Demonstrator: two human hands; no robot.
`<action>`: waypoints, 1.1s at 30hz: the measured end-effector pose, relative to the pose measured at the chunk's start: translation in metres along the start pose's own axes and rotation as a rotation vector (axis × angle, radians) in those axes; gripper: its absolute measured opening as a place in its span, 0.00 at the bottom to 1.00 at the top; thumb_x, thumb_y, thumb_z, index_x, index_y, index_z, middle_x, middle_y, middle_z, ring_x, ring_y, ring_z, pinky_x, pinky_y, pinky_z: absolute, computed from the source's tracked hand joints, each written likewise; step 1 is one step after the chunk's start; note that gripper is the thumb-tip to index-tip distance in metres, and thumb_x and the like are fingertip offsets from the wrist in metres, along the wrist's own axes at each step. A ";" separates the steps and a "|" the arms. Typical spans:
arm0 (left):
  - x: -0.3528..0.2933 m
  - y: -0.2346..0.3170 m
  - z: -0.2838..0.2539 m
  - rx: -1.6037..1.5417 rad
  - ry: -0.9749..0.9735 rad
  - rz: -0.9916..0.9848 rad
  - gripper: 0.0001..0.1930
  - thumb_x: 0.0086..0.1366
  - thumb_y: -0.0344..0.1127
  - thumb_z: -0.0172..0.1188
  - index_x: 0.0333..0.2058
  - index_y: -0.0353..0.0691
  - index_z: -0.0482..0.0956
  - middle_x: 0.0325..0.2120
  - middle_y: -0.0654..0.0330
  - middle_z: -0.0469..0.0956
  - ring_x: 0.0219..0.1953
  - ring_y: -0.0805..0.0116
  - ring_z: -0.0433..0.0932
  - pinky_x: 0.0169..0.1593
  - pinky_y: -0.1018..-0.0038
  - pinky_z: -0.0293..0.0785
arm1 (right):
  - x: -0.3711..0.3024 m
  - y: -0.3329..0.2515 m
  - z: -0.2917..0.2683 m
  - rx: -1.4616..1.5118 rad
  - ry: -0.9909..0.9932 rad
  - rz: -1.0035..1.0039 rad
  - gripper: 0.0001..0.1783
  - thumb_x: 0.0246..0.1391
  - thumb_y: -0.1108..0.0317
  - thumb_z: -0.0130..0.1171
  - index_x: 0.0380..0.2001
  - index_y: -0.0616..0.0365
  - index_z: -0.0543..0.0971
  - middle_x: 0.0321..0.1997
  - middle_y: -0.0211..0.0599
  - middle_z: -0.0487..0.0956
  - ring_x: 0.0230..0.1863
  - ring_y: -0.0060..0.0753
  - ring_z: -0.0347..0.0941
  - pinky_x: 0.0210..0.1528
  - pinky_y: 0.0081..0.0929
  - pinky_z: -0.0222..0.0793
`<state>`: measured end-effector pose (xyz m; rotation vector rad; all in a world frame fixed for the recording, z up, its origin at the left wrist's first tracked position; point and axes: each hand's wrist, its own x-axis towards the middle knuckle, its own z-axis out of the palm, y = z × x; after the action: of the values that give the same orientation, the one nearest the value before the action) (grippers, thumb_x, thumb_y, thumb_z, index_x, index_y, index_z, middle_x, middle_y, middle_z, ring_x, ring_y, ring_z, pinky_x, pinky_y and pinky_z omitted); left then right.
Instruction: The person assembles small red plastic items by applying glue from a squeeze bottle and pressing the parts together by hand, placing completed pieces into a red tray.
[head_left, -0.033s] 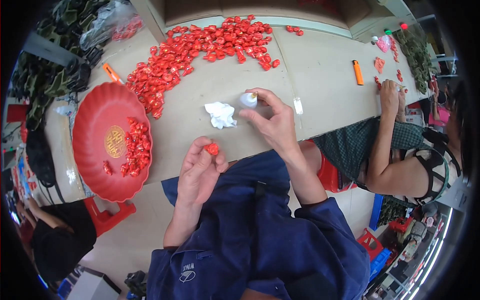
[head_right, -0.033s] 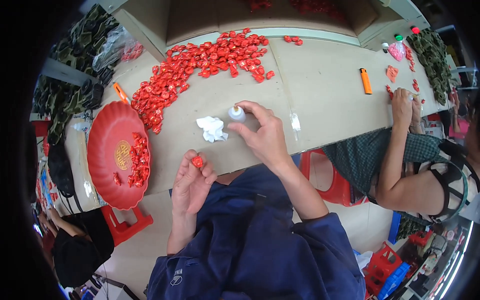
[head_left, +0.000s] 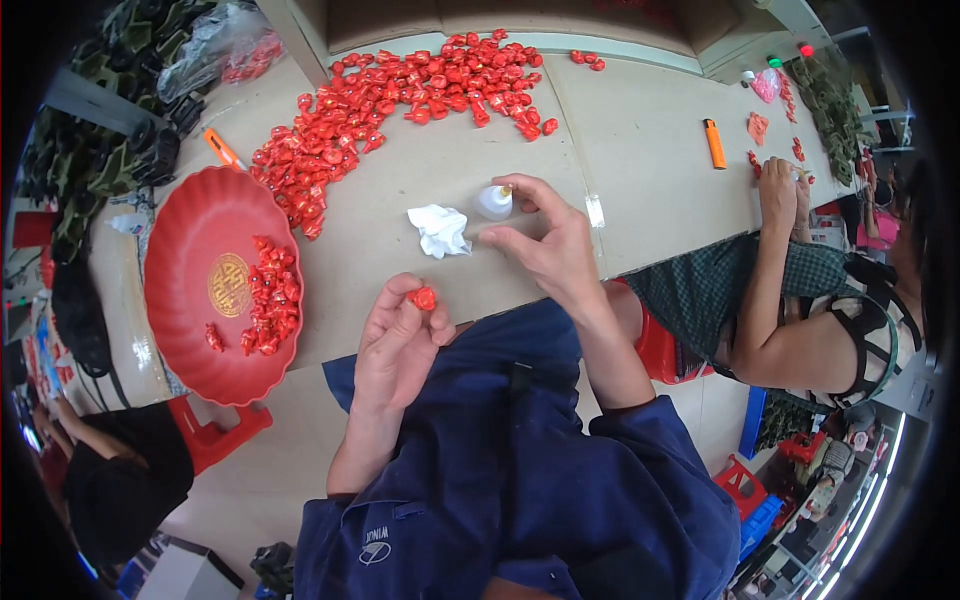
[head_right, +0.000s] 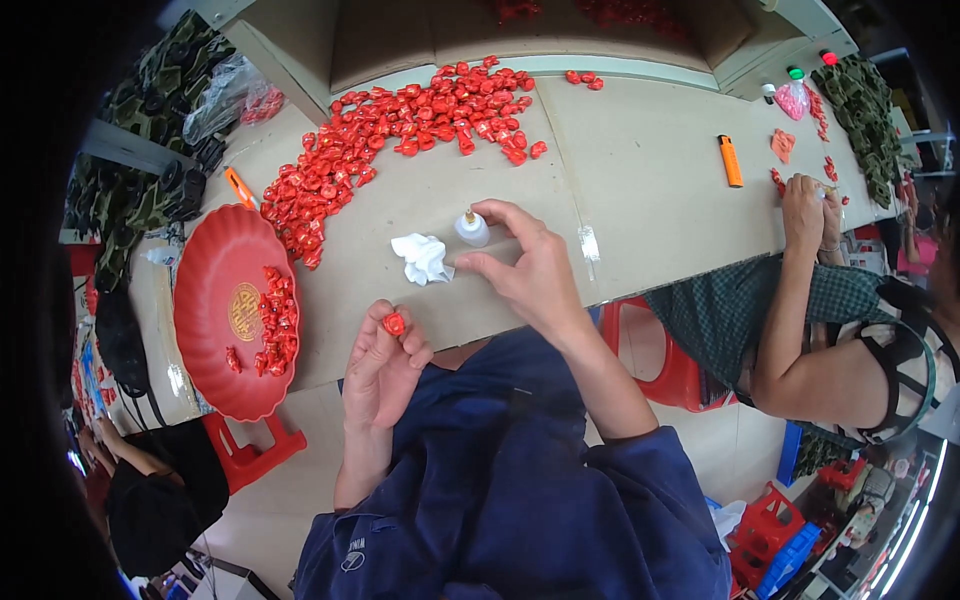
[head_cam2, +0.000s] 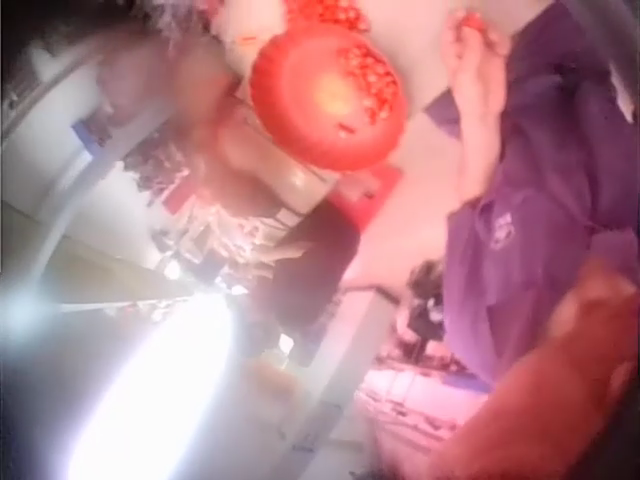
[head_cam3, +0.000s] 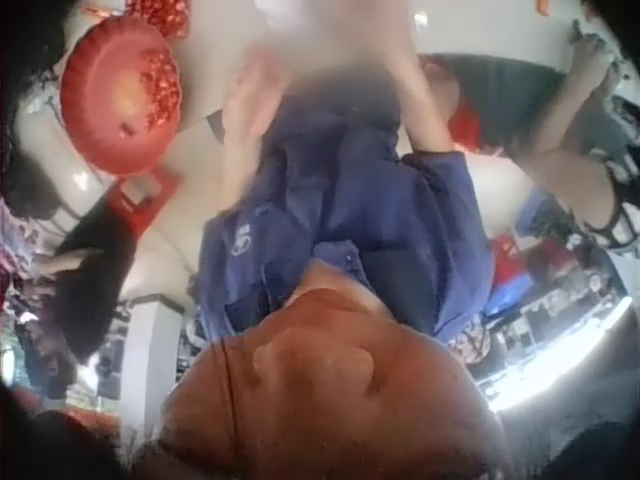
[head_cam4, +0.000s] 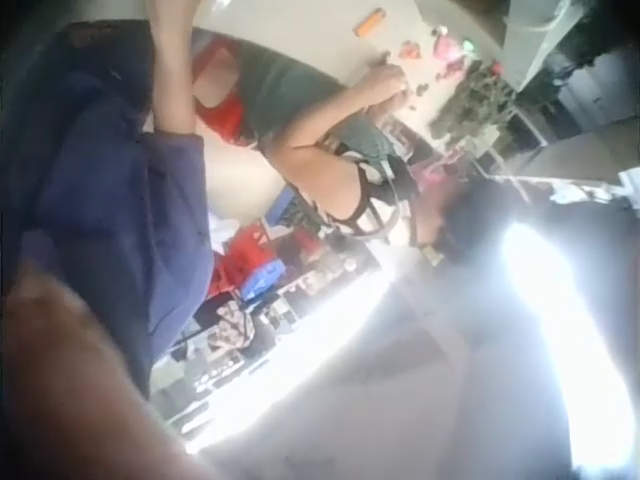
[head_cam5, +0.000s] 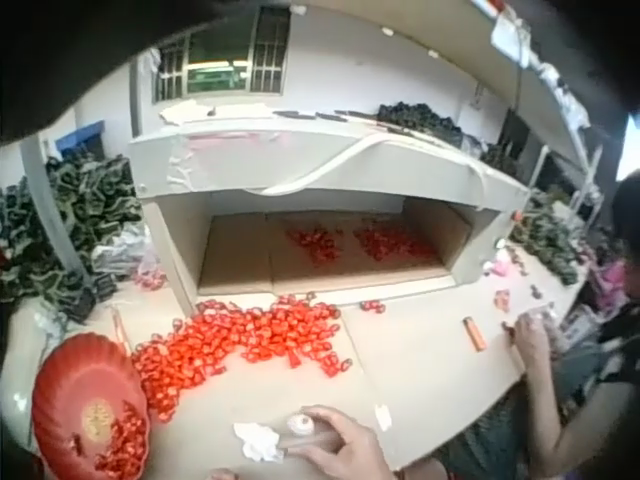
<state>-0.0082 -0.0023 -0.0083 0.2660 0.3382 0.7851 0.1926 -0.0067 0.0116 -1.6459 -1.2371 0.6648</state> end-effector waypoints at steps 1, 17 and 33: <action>0.001 0.000 0.001 -0.001 -0.004 -0.007 0.09 0.64 0.31 0.49 0.43 0.42 0.69 0.35 0.63 0.71 0.32 0.73 0.67 0.33 0.77 0.61 | 0.002 0.002 -0.009 -0.004 0.007 0.002 0.18 0.40 0.71 0.63 0.39 0.61 0.75 0.36 0.35 0.77 0.40 0.27 0.72 0.40 0.22 0.66; 0.004 0.000 0.005 0.142 0.027 -0.021 0.11 0.63 0.31 0.50 0.44 0.39 0.69 0.32 0.61 0.71 0.31 0.73 0.67 0.33 0.78 0.62 | 0.031 -0.005 -0.066 -0.161 -0.092 -0.067 0.08 0.47 0.74 0.55 0.34 0.62 0.77 0.27 0.32 0.77 0.26 0.19 0.67 0.30 0.18 0.64; 0.001 -0.013 0.022 0.722 0.180 0.085 0.11 0.59 0.28 0.56 0.41 0.35 0.72 0.28 0.65 0.75 0.28 0.82 0.71 0.31 0.87 0.66 | -0.028 -0.048 -0.028 -0.365 -0.519 -0.405 0.08 0.43 0.77 0.54 0.31 0.64 0.72 0.25 0.41 0.74 0.28 0.42 0.71 0.31 0.31 0.67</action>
<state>0.0097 -0.0129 0.0072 0.8937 0.7831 0.7486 0.1861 -0.0400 0.0629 -1.4753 -2.1029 0.6544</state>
